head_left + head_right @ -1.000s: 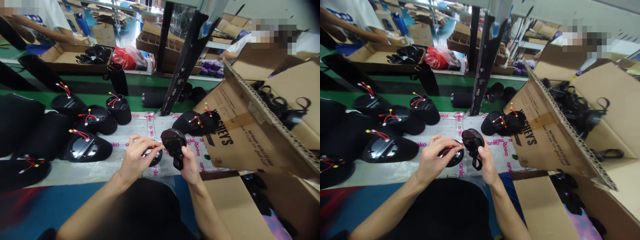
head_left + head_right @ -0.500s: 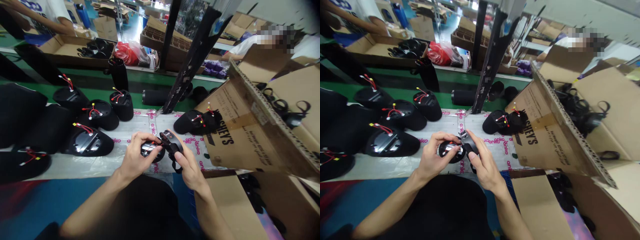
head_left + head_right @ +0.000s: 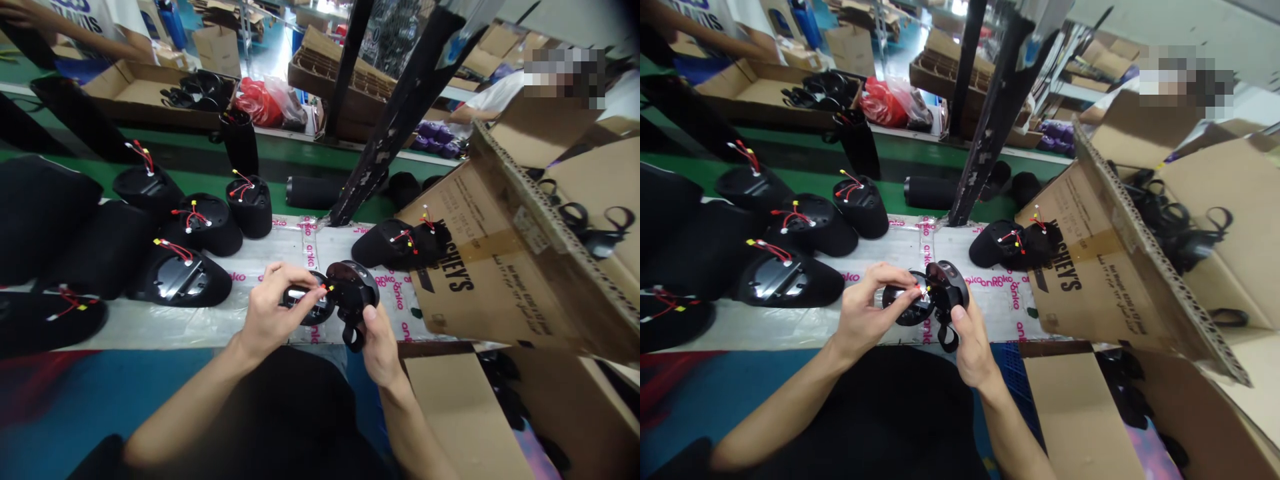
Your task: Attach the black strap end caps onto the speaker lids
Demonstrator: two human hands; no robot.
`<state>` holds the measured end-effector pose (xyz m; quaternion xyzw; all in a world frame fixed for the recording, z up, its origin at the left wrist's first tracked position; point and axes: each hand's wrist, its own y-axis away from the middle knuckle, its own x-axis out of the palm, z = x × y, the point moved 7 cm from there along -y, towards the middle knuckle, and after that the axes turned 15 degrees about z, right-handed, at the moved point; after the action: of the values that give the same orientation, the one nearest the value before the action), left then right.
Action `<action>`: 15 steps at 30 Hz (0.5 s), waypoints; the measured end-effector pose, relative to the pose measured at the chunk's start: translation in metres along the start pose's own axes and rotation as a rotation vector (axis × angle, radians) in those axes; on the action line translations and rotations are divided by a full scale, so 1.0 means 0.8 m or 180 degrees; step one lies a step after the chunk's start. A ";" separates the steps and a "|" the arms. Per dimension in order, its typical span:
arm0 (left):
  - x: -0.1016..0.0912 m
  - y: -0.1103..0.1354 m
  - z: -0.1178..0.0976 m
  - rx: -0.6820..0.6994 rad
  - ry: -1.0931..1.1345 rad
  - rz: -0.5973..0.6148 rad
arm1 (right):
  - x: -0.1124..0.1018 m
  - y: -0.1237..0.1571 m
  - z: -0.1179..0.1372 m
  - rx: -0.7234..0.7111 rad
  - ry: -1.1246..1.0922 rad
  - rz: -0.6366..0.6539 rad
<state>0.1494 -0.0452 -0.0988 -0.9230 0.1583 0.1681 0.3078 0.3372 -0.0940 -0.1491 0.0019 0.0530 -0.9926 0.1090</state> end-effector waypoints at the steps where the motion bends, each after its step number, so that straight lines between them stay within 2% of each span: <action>1: 0.002 -0.003 -0.006 0.0108 -0.0147 0.0050 | 0.000 0.001 -0.001 -0.0032 0.0053 -0.0022; 4: 0.007 -0.012 -0.019 0.0333 -0.0555 0.0224 | 0.000 0.003 0.000 -0.0133 0.0241 0.0030; 8: 0.008 -0.014 -0.024 0.0124 -0.1021 0.0103 | 0.000 0.000 0.013 -0.0270 0.0788 0.0207; 10: 0.010 -0.011 -0.023 -0.0007 -0.0888 0.0149 | 0.001 -0.003 0.022 -0.0293 0.1066 0.0256; 12: 0.010 -0.005 -0.017 -0.0140 -0.0504 0.0364 | 0.003 -0.006 0.031 -0.0285 0.1296 0.0273; 15: -0.004 0.007 -0.011 -0.0092 -0.0242 0.0742 | 0.006 -0.008 0.041 -0.0293 0.1506 0.0359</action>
<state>0.1464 -0.0546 -0.0935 -0.8957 0.2503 0.2399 0.2785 0.3311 -0.0920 -0.1157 0.2322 0.1220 -0.9534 0.1487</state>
